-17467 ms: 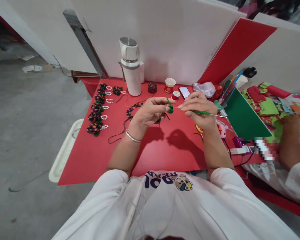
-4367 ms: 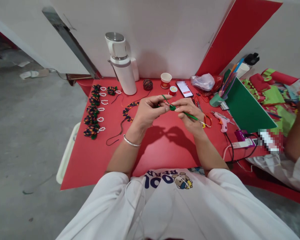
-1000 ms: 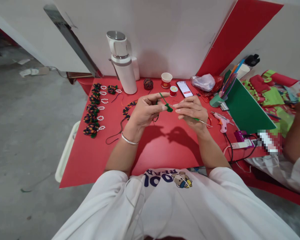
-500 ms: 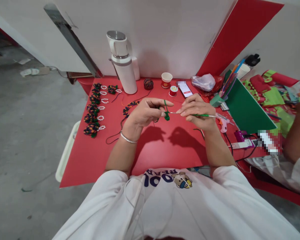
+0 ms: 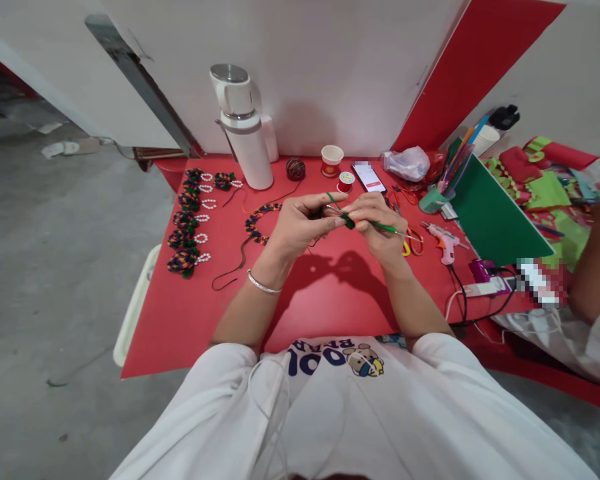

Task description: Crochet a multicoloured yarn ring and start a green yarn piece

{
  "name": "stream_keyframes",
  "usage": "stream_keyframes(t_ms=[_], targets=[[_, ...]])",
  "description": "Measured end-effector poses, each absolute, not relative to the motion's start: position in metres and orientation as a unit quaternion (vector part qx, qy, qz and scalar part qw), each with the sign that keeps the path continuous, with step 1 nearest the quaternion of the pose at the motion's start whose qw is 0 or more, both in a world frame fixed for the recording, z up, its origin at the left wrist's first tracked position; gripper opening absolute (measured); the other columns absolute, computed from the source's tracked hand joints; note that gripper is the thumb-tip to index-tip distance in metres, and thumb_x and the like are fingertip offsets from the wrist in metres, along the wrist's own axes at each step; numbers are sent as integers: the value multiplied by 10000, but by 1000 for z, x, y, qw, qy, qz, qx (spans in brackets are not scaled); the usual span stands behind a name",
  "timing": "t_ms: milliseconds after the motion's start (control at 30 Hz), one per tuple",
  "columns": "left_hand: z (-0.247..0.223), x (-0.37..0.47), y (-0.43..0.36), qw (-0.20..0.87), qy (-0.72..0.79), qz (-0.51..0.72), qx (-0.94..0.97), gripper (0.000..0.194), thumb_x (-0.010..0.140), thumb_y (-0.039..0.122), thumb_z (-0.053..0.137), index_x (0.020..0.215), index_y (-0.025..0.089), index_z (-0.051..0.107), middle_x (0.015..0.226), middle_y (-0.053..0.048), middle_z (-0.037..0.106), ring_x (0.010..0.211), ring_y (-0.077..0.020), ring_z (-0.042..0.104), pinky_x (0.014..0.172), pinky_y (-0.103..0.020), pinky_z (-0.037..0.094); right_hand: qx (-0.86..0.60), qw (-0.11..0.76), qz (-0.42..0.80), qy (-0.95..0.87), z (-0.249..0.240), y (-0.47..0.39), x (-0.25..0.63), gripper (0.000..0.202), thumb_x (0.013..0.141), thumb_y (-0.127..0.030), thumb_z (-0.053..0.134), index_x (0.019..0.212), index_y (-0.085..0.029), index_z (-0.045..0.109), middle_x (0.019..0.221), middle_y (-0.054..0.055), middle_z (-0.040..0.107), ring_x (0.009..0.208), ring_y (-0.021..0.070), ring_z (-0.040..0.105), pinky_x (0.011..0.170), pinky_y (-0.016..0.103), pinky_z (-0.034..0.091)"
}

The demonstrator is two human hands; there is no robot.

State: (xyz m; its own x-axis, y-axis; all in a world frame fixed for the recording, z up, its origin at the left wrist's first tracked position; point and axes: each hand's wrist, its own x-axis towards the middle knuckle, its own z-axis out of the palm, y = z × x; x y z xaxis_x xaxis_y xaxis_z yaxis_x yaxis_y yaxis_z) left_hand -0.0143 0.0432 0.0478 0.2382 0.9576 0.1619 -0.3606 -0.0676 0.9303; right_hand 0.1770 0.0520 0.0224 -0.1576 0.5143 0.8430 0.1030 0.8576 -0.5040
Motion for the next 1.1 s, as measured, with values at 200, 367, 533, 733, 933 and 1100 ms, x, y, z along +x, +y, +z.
stream_keyframes(t_ms=[200,367,533,733,933,1100], targets=[[54,-22,44,604,322,530,501,406,555,282,1024,919,168,884,696,-45,763,432,-66,511,396,-216,397,-232,575,191,-761,22,56,190,231,997,-550,693,1056,-375,832,1022,-5,856,988,237,769,989,532,598],[51,-28,48,584,344,532,507,373,605,292,998,933,157,884,620,-26,707,428,-75,523,395,-211,394,-231,550,224,-771,19,56,196,237,1006,-539,679,1048,-352,818,1088,15,866,1031,250,760,994,548,595],[49,-31,49,574,349,533,515,333,644,290,978,934,158,880,616,-18,694,447,-80,541,416,-217,405,-218,528,246,-783,24,55,199,205,1032,-481,651,1010,-331,789,1138,17,869,1041,246,751,1021,556,581],[50,-30,49,559,359,544,513,311,638,284,967,912,167,879,624,-11,698,451,-75,551,423,-209,411,-219,511,250,-792,29,54,202,225,1042,-492,626,988,-329,771,1183,16,863,1051,247,738,1019,563,579],[49,-29,50,554,360,547,514,306,645,262,953,925,164,881,639,-15,712,460,-71,549,433,-209,409,-243,508,251,-788,26,55,203,313,1038,-564,602,947,-317,773,1172,26,863,1059,259,742,1024,581,573],[48,-28,50,553,350,556,512,306,645,267,968,918,163,877,663,-16,725,466,-65,553,452,-207,425,-235,511,245,-789,27,52,202,249,1056,-497,602,999,-329,776,1192,10,859,1061,252,727,1021,568,570]])
